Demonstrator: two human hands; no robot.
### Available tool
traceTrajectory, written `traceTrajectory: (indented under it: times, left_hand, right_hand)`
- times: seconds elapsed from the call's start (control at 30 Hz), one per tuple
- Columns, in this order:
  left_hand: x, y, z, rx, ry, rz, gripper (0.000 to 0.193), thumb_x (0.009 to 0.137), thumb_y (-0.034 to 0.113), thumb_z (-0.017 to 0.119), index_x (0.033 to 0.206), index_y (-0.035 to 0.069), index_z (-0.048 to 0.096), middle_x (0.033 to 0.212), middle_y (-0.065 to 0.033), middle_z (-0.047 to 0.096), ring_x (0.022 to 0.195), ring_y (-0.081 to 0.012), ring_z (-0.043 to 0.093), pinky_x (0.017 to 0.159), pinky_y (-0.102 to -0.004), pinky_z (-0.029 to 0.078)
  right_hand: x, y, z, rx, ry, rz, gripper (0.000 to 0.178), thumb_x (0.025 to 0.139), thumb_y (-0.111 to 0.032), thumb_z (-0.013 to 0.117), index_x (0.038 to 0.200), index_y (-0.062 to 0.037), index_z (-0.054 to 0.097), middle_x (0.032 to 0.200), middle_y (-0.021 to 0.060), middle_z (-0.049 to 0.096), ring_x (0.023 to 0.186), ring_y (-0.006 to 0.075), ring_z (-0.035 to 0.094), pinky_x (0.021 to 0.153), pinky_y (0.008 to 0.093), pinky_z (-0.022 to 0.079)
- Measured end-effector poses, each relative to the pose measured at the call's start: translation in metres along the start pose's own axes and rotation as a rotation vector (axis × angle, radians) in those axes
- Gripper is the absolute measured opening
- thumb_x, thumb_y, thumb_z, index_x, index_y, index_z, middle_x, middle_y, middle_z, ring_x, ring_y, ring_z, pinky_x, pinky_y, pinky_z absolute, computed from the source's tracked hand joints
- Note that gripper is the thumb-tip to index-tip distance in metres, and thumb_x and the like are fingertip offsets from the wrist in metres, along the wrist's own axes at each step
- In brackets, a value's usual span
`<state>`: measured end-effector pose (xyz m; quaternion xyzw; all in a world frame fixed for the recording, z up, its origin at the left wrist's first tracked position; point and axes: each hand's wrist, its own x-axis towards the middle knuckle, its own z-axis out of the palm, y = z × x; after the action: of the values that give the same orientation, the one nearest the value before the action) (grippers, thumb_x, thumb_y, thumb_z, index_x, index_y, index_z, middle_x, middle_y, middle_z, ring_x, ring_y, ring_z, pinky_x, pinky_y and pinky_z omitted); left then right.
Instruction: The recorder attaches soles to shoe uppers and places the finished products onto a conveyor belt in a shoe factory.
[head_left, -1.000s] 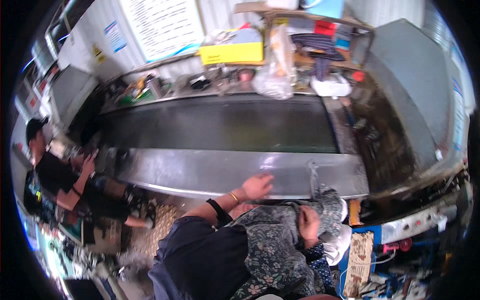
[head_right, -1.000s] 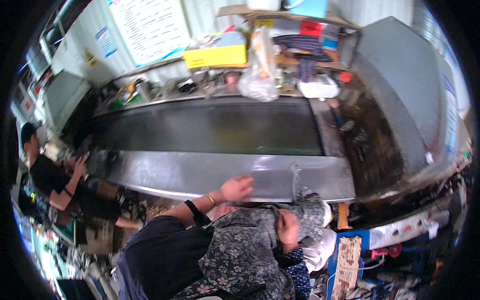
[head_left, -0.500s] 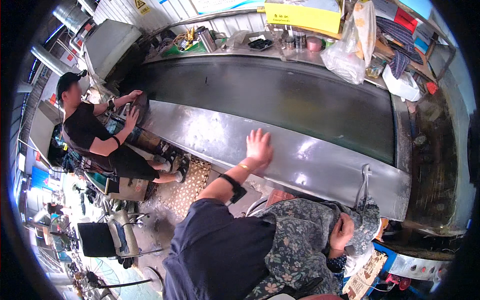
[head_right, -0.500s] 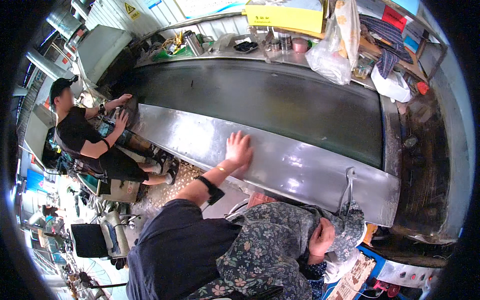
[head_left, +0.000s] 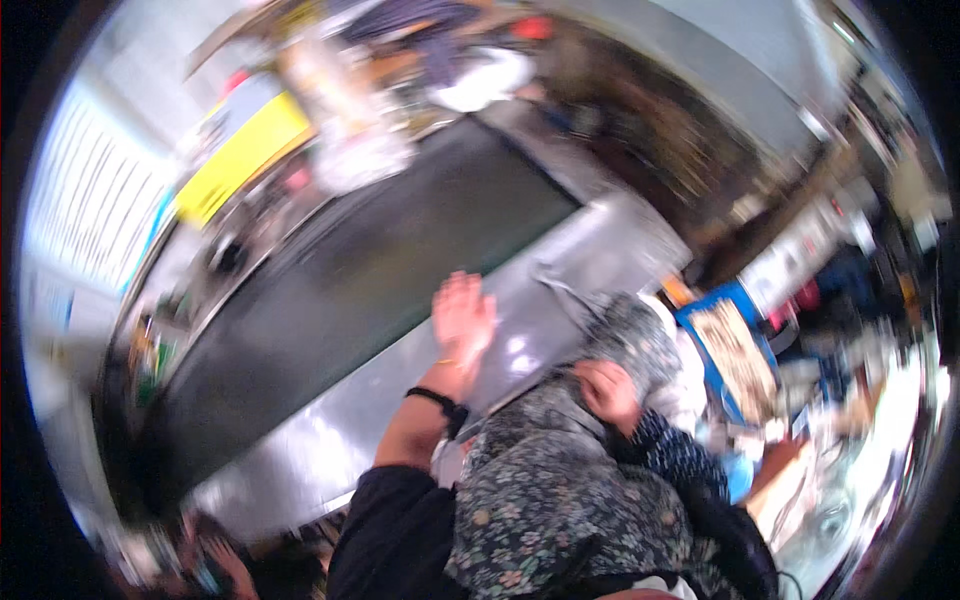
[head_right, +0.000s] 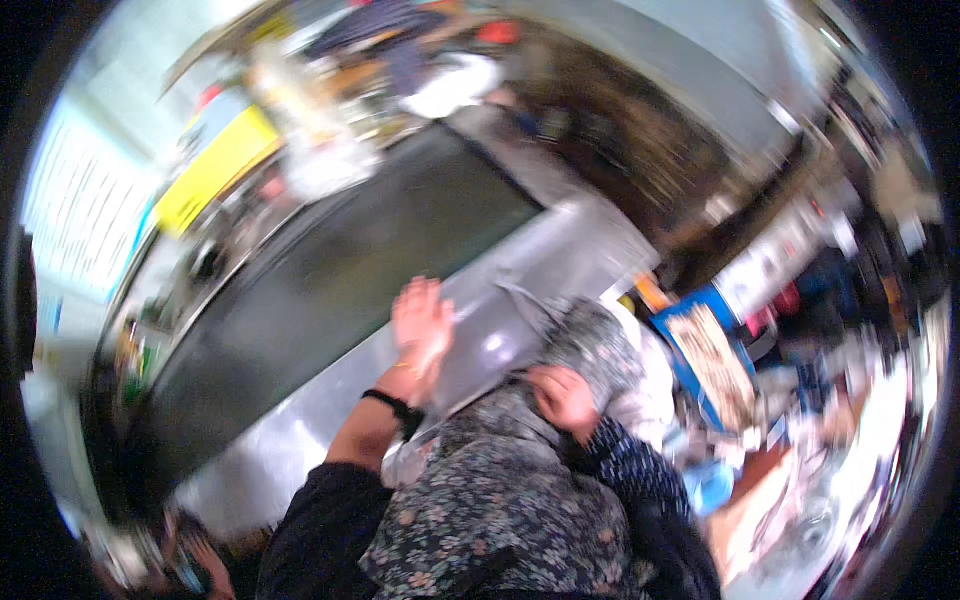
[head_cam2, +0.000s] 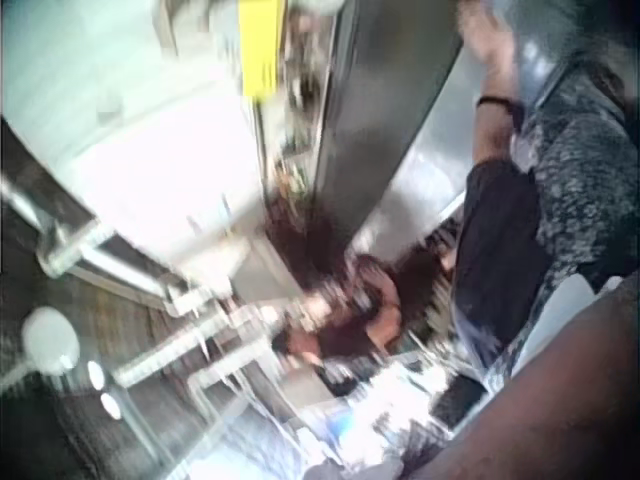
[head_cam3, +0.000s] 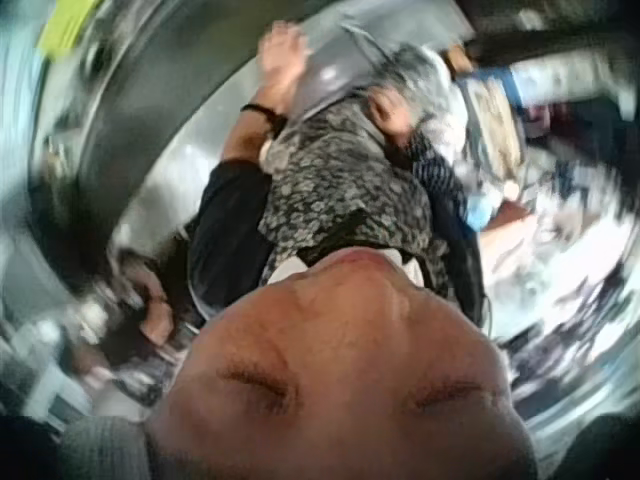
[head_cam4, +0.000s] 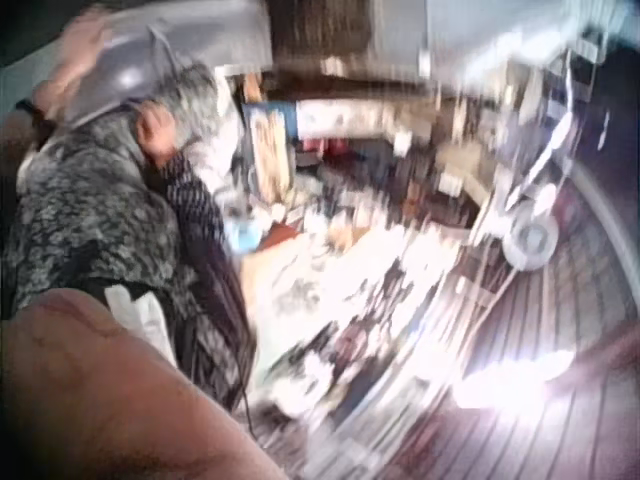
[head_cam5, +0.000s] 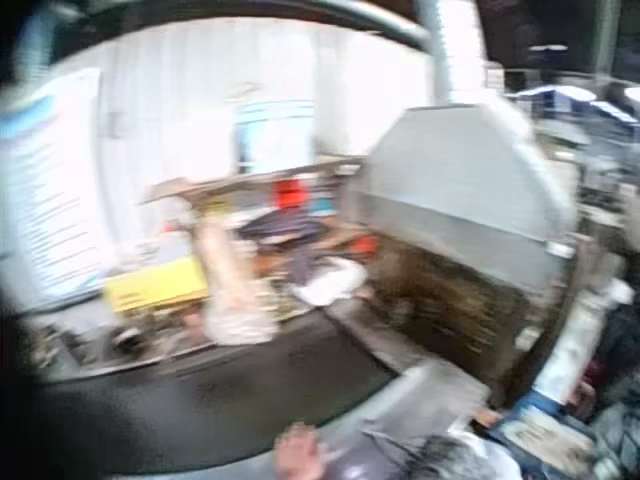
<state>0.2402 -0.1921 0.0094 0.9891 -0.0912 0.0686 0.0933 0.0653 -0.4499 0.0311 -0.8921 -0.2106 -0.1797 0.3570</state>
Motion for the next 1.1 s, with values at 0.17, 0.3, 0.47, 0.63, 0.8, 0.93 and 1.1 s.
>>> traceTrajectory:
  times: [0.17, 0.3, 0.47, 0.63, 0.8, 0.93, 1.1]
  left_hand:
    - [-0.002, 0.000, 0.012, 0.047, 0.029, 0.076, 0.053, 0.096, 0.040, 0.044, 0.139, 0.007, 0.046, 0.144, -0.0173, 0.047, 0.133, -0.0337, 0.043, 0.114, -0.0464, 0.029]
    - [-0.005, 0.001, 0.014, 0.055, 0.075, 0.114, 0.053, 0.098, 0.040, 0.043, 0.140, 0.008, 0.045, 0.144, -0.0170, 0.047, 0.133, -0.0339, 0.043, 0.114, -0.0467, 0.028]
    - [-0.008, -0.001, 0.015, 0.053, 0.064, 0.114, 0.053, 0.100, 0.041, 0.040, 0.141, 0.008, 0.044, 0.142, -0.0158, 0.049, 0.133, -0.0327, 0.043, 0.114, -0.0447, 0.028]
    - [-0.006, 0.000, 0.017, 0.065, 0.075, 0.124, 0.052, 0.099, 0.041, 0.042, 0.138, 0.006, 0.047, 0.138, -0.0161, 0.053, 0.130, -0.0321, 0.046, 0.111, -0.0432, 0.031]
    - [-0.004, -0.001, 0.022, 0.081, 0.090, 0.130, 0.051, 0.099, 0.039, 0.043, 0.136, 0.004, 0.049, 0.135, -0.0179, 0.055, 0.127, -0.0339, 0.048, 0.110, -0.0445, 0.033]
    - [-0.003, 0.001, 0.022, 0.046, 0.072, 0.125, 0.050, 0.098, 0.037, 0.045, 0.133, 0.002, 0.052, 0.133, -0.0202, 0.055, 0.125, -0.0363, 0.049, 0.107, -0.0451, 0.035]
    - [-0.009, 0.021, -0.003, 0.012, 0.043, 0.094, 0.049, 0.095, 0.035, 0.049, 0.127, -0.002, 0.055, 0.125, -0.0242, 0.059, 0.115, -0.0404, 0.054, 0.101, -0.0477, 0.041]
  right_hand:
    - [-0.010, 0.002, 0.007, -0.049, -0.008, 0.071, 0.025, 0.080, -0.010, 0.063, 0.105, -0.0085, 0.065, 0.108, 0.0099, 0.066, 0.098, 0.0297, 0.063, 0.088, 0.0393, 0.052]
    - [-0.007, -0.019, 0.023, -0.173, -0.152, 0.180, 0.028, 0.078, -0.015, 0.061, 0.105, -0.0085, 0.067, 0.108, 0.0105, 0.063, 0.103, 0.0301, 0.059, 0.088, 0.0414, 0.049]
    - [0.018, -0.063, -0.008, -0.278, -0.369, 0.054, 0.013, 0.076, -0.016, 0.062, 0.085, -0.0079, 0.064, 0.092, 0.0096, 0.062, 0.092, 0.0313, 0.062, 0.079, 0.0425, 0.052]
    - [-0.032, -0.057, -0.169, -0.134, 0.244, 0.310, 0.030, 0.080, -0.008, 0.065, 0.109, -0.0078, 0.065, 0.108, 0.0132, 0.065, 0.098, 0.0326, 0.063, 0.085, 0.0404, 0.053]
    - [-0.161, 0.032, -0.300, -0.394, 0.909, 0.923, 0.032, 0.085, -0.010, 0.062, 0.116, -0.0011, 0.062, 0.104, 0.0200, 0.067, 0.098, 0.0403, 0.063, 0.088, 0.0432, 0.051]
    - [-0.233, 0.106, -0.321, -0.843, 0.743, 1.461, 0.064, 0.083, -0.028, 0.063, 0.128, 0.0112, 0.041, 0.101, 0.0306, 0.064, 0.094, 0.0479, 0.061, 0.086, 0.0506, 0.050]
    - [-0.244, 0.148, -0.328, -0.553, 1.126, 1.370, 0.069, 0.085, -0.034, 0.062, 0.131, 0.0124, 0.039, 0.110, 0.0321, 0.063, 0.107, 0.0441, 0.061, 0.092, 0.0491, 0.050]
